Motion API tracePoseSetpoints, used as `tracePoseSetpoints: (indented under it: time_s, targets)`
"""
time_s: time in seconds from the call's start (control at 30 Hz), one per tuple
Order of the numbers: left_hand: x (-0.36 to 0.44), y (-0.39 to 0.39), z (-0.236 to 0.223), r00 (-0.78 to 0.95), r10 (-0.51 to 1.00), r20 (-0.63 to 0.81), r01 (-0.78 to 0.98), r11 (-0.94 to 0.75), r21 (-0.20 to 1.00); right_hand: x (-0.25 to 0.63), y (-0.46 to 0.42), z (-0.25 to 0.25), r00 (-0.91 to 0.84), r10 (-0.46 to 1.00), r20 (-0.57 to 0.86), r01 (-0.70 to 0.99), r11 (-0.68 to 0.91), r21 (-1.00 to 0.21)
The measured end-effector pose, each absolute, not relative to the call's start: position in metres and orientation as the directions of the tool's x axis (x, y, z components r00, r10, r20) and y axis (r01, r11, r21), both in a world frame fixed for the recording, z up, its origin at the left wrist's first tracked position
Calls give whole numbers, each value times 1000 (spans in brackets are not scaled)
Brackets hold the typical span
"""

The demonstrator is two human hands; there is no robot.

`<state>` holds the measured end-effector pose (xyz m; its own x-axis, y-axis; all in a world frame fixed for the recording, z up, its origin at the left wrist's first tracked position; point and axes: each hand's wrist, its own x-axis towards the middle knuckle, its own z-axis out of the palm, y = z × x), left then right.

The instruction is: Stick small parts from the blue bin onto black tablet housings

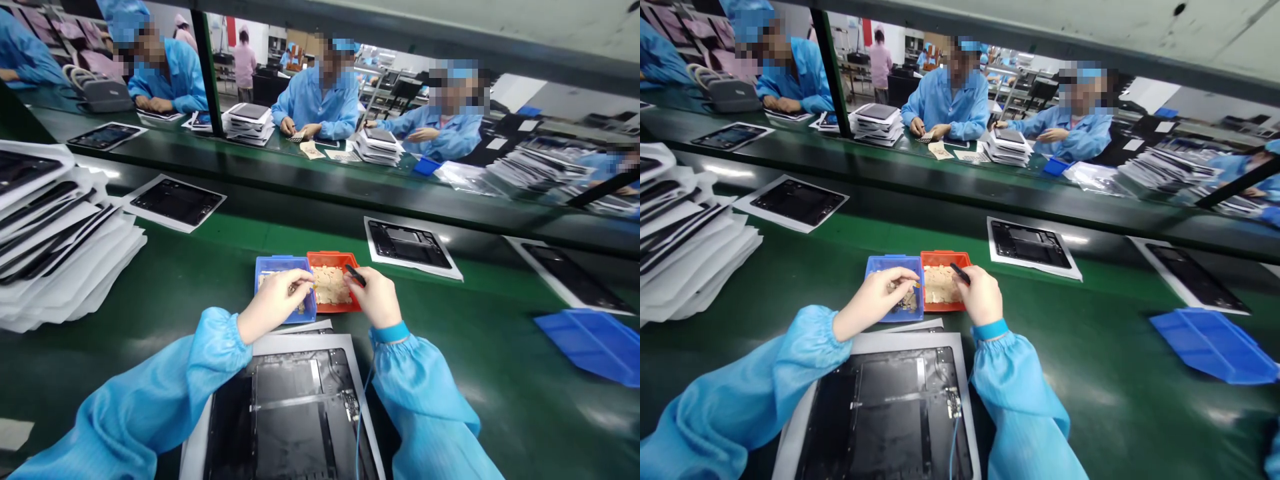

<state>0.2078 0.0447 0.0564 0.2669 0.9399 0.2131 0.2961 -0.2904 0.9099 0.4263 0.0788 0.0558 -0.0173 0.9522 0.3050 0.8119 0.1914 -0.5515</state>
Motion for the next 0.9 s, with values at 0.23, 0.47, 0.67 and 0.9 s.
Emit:
tracePoseSetpoints:
  time_s: [0.23,0.47,0.67,0.9]
  targets:
    - [216,38,53,307,925,224,235,-302,924,406,48,80,-132,952,276,705,286,-649]
    - [218,36,56,326,912,251,260,-341,903,387,30,91,-220,968,123,560,228,-797]
    - [215,41,57,290,920,264,357,-360,862,392,43,77,-64,978,197,503,202,-841]
    - [213,53,53,252,931,263,469,-355,809,392,65,62,-68,983,172,556,181,-811]
